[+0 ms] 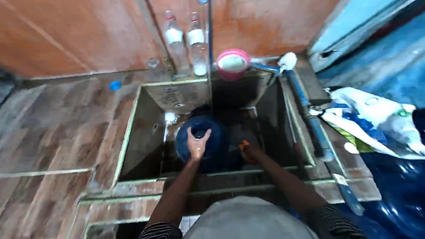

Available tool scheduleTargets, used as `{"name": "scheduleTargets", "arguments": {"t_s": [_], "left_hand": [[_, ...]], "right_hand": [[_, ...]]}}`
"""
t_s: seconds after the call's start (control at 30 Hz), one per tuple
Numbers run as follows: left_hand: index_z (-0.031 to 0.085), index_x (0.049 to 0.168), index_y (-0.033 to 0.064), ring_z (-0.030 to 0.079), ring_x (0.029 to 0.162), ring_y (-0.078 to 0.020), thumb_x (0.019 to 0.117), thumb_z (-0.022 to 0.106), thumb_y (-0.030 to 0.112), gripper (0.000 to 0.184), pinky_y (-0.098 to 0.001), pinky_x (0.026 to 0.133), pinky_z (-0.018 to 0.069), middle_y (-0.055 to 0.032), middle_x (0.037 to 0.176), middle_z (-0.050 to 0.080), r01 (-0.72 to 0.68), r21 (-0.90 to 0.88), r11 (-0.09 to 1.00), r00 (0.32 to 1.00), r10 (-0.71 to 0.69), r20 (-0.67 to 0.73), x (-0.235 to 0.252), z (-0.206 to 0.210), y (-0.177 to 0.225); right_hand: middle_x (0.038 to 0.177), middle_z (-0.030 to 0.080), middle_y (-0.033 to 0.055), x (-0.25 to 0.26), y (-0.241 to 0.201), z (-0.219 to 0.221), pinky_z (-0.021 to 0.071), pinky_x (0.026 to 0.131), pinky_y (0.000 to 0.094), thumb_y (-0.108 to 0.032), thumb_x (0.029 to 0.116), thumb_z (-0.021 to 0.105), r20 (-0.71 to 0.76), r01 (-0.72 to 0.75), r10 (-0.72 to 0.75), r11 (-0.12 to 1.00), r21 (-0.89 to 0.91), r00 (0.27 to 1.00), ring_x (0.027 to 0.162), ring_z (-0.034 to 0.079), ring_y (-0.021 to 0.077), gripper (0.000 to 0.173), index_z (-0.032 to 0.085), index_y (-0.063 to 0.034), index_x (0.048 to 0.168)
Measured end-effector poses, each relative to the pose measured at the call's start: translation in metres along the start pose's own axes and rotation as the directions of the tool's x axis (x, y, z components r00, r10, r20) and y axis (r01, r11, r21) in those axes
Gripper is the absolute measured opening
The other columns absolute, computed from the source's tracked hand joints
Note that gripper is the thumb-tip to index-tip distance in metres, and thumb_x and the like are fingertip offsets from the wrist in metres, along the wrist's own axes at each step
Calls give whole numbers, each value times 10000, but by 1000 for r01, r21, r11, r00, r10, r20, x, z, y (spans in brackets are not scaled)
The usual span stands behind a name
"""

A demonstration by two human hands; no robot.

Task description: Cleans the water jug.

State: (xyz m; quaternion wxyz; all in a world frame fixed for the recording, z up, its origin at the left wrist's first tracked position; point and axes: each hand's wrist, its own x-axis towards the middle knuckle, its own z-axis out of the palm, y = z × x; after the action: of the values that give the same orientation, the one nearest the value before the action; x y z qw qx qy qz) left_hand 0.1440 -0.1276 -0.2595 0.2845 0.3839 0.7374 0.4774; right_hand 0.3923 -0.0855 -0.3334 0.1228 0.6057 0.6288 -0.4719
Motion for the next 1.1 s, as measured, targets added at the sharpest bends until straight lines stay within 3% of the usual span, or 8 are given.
{"name": "scheduleTargets", "arguments": {"t_s": [0.2, 0.37, 0.53, 0.6, 0.7, 0.8, 0.9, 1.1], "left_hand": [[454, 1450, 20, 620, 1197, -321, 888, 814, 213, 695, -512, 1021, 507, -222, 1319, 618, -64, -55, 996, 959, 77, 274, 91, 47, 47], [442, 1462, -45, 600, 1219, -415, 865, 815, 423, 846, -571, 1054, 458, -305, 1290, 612, -6, 74, 997, 991, -4, 130, 126, 93, 68], [517, 1383, 31, 632, 1119, -212, 874, 813, 188, 610, -409, 981, 531, -162, 1241, 644, 0, -78, 997, 906, 33, 421, 149, 71, 70], [458, 1465, 105, 645, 1114, -227, 912, 781, 273, 663, -447, 949, 546, -142, 1278, 646, 60, -127, 990, 936, -11, 353, 143, 66, 57], [457, 1427, 31, 658, 1085, -327, 891, 807, 357, 718, -541, 944, 533, -213, 1220, 653, 26, -48, 999, 994, -21, 107, 132, 69, 48], [494, 1403, 28, 657, 1082, -205, 898, 796, 179, 607, -422, 953, 549, -159, 1223, 654, -46, -84, 995, 970, 64, 236, 124, 49, 54], [508, 1371, 33, 641, 1061, -98, 880, 744, 30, 545, -296, 921, 554, -92, 1211, 641, -45, -211, 977, 944, 110, 310, 109, 16, 63], [544, 1203, -43, 627, 1005, 4, 762, 790, 398, 671, -202, 917, 534, 16, 1060, 660, -243, -313, 918, 948, 294, 125, 77, -34, 33]], "right_hand": [[1475, 515, 275, 18, 4, 1, 385, 1148, 575, -188, 1082, 484, -20, -49, 51, 996, 69, 999, 1387, 486, 424, 395, 561, -9, 1425], [1495, 492, 283, 27, 12, 2, 390, 1152, 573, -234, 1087, 483, -21, -140, 144, 982, 126, 989, 1395, 482, 425, 440, 525, 18, 1445], [1504, 470, 300, 30, 18, 3, 385, 1147, 594, -222, 1070, 517, 64, -143, 142, 990, 14, 988, 1401, 463, 448, 483, 477, 34, 1478], [1507, 466, 305, 32, 17, 2, 379, 1146, 610, -216, 1061, 539, 101, -131, 136, 990, -55, 986, 1408, 450, 460, 491, 479, 33, 1479], [1501, 477, 295, 30, 17, 5, 386, 1137, 615, -209, 1065, 525, 119, -174, 178, 984, -46, 977, 1401, 462, 450, 503, 447, 22, 1505], [1487, 508, 256, 28, 24, 8, 413, 1133, 560, -274, 1105, 443, 53, -249, 244, 958, 144, 968, 1380, 502, 392, 481, 457, 1, 1500], [1545, 423, 303, 31, 28, -1, 345, 1175, 599, -152, 1058, 533, 69, -194, 200, 978, -80, 977, 1446, 404, 459, 500, 433, 62, 1499], [1521, 450, 305, 8, -43, -66, 403, 1126, 620, -215, 1048, 580, -140, 23, -20, 1000, 20, 990, 1364, 488, 484, 519, 463, -22, 1516]]}}
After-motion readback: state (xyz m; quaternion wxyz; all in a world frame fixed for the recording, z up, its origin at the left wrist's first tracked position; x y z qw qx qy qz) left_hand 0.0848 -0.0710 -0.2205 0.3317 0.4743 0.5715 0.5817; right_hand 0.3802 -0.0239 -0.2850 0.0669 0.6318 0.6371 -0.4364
